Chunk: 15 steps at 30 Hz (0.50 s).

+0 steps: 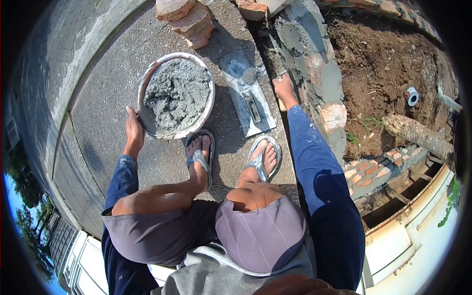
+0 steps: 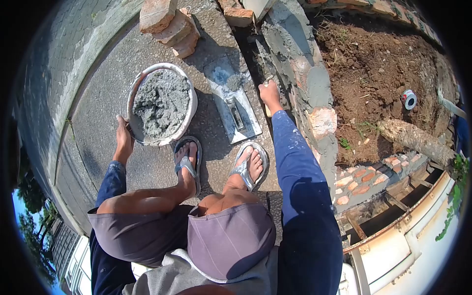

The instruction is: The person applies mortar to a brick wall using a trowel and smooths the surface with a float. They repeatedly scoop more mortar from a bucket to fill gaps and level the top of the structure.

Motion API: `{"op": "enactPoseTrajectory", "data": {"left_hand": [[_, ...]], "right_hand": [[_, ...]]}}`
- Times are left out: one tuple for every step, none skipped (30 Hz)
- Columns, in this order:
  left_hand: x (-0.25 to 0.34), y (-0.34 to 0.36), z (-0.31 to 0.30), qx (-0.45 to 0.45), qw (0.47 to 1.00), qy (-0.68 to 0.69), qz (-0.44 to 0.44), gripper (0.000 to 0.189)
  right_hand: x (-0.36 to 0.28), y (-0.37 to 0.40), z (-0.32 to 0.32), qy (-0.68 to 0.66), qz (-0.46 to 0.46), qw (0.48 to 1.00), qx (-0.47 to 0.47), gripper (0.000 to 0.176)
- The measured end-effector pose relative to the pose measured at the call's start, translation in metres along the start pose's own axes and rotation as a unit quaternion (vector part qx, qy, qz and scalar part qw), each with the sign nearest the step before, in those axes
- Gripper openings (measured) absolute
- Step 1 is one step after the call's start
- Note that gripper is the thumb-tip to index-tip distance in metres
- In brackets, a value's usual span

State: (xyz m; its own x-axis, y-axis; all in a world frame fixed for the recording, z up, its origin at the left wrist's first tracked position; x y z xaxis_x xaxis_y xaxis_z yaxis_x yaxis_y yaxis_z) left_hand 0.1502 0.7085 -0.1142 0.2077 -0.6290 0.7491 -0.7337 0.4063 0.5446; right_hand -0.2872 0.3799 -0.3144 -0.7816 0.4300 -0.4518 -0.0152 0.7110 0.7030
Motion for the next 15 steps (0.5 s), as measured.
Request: {"op": "enactPoseTrajectory", "data": {"left_hand": [[0.0,0.001,-0.001,-0.009,1.0,0.021,-0.012,0.061],[0.001,0.002,0.0,-0.02,0.999,0.043,-0.022,0.062],[0.004,0.002,0.0,-0.022,0.999,0.037,-0.02,0.062],[0.006,0.005,0.0,-0.026,0.998,0.045,-0.03,0.062],[0.007,0.006,0.002,-0.031,0.997,0.055,-0.039,0.062],[0.007,0.002,0.0,-0.033,0.997,0.055,-0.033,0.062],[0.001,-0.001,-0.003,-0.039,0.997,0.055,-0.032,0.062],[-0.001,-0.001,-0.004,-0.046,0.997,0.052,-0.035,0.062],[-0.003,-0.003,-0.003,-0.048,0.997,0.05,-0.035,0.062],[0.0,-0.001,0.0,-0.042,0.997,0.061,-0.03,0.062],[0.0,0.002,0.0,-0.036,0.997,0.07,-0.029,0.062],[-0.002,0.005,-0.001,-0.036,0.997,0.067,-0.033,0.062],[-0.001,0.004,0.001,-0.046,0.996,0.072,-0.031,0.062],[0.001,0.002,0.002,-0.056,0.995,0.077,-0.027,0.062],[0.002,0.002,0.002,-0.058,0.995,0.077,-0.026,0.062]], "right_hand": [[-0.013,-0.009,0.001,-0.005,0.061,0.998,-0.001,0.042],[-0.016,-0.028,0.006,-0.042,0.079,0.996,0.002,0.037],[-0.014,-0.04,0.007,-0.079,0.097,0.992,0.008,0.033],[-0.023,-0.033,0.002,-0.082,0.113,0.99,0.011,0.031],[-0.012,-0.036,0.008,-0.088,0.114,0.989,0.014,0.031],[-0.014,-0.038,0.01,-0.075,0.04,0.994,0.066,0.03],[-0.013,-0.038,0.011,-0.06,-0.032,0.991,0.118,0.029],[-0.014,-0.028,0.01,-0.101,-0.004,0.991,0.083,0.027],[-0.02,-0.018,0.004,-0.103,-0.002,0.991,0.084,0.027],[-0.021,-0.014,0.002,-0.109,-0.006,0.99,0.085,0.028],[-0.023,-0.003,-0.002,-0.115,-0.006,0.99,0.085,0.028],[-0.026,0.008,-0.01,-0.115,-0.01,0.989,0.095,0.028],[-0.02,0.008,-0.01,-0.115,-0.009,0.989,0.095,0.028],[-0.013,0.006,-0.01,-0.136,-0.001,0.988,0.073,0.028],[-0.007,0.006,-0.011,-0.156,0.007,0.986,0.052,0.027]]}}
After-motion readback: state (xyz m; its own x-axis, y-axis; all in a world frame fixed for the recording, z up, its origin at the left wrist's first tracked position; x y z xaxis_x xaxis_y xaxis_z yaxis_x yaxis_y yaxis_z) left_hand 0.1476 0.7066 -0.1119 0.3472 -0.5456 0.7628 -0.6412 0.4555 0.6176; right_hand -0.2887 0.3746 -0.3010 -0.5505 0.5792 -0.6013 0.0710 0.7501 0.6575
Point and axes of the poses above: each hand's wrist, its own y-axis away from the middle knuckle, its own z-axis out of the palm, x = y × z, the point moved 6 cm from there along -y, towards the middle knuckle, and after that the axes turned 11 degrees about z, right-handed, at the moved point
